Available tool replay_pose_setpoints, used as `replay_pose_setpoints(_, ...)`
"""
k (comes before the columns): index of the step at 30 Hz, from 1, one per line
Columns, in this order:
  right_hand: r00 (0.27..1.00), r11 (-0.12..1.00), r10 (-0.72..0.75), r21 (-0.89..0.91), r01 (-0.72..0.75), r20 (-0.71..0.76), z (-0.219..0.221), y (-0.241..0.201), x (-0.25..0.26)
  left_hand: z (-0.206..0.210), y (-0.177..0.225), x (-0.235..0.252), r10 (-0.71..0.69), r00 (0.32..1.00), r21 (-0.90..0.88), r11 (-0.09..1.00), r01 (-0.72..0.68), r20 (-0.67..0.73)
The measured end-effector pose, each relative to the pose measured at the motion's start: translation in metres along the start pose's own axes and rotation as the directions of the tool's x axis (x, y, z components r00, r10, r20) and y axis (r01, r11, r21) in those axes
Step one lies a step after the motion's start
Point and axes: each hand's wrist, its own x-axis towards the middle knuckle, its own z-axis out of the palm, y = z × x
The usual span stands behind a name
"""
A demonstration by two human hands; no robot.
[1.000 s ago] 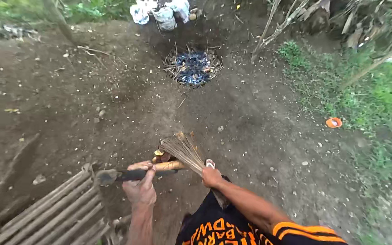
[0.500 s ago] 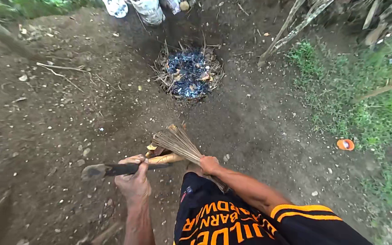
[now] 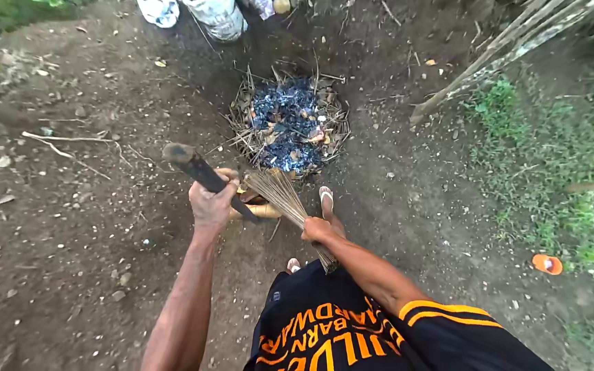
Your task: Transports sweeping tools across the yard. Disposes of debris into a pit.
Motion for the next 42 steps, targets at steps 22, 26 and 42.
replay_pose_setpoints(22,0.957,0.801,0.285,0.534,-0.269,0.054,-0.222,0.263,0.099,0.386,-0.079,0.563,-0.354,0.790,0.585,0.811,-0.006,0.500)
replay_pose_setpoints(26,0.946,0.778,0.298,0.542,-0.317,0.125,-0.209,0.267,0.100,0.405,-0.059,0.580,-0.397,0.737,0.658,0.748,-0.085,0.547)
replay_pose_setpoints(42,0.966,0.579,0.239,0.785,-0.220,0.095,-0.221,0.230,0.144,0.336,-0.050,0.546,-0.406,0.704,0.688,0.707,-0.162,0.583)
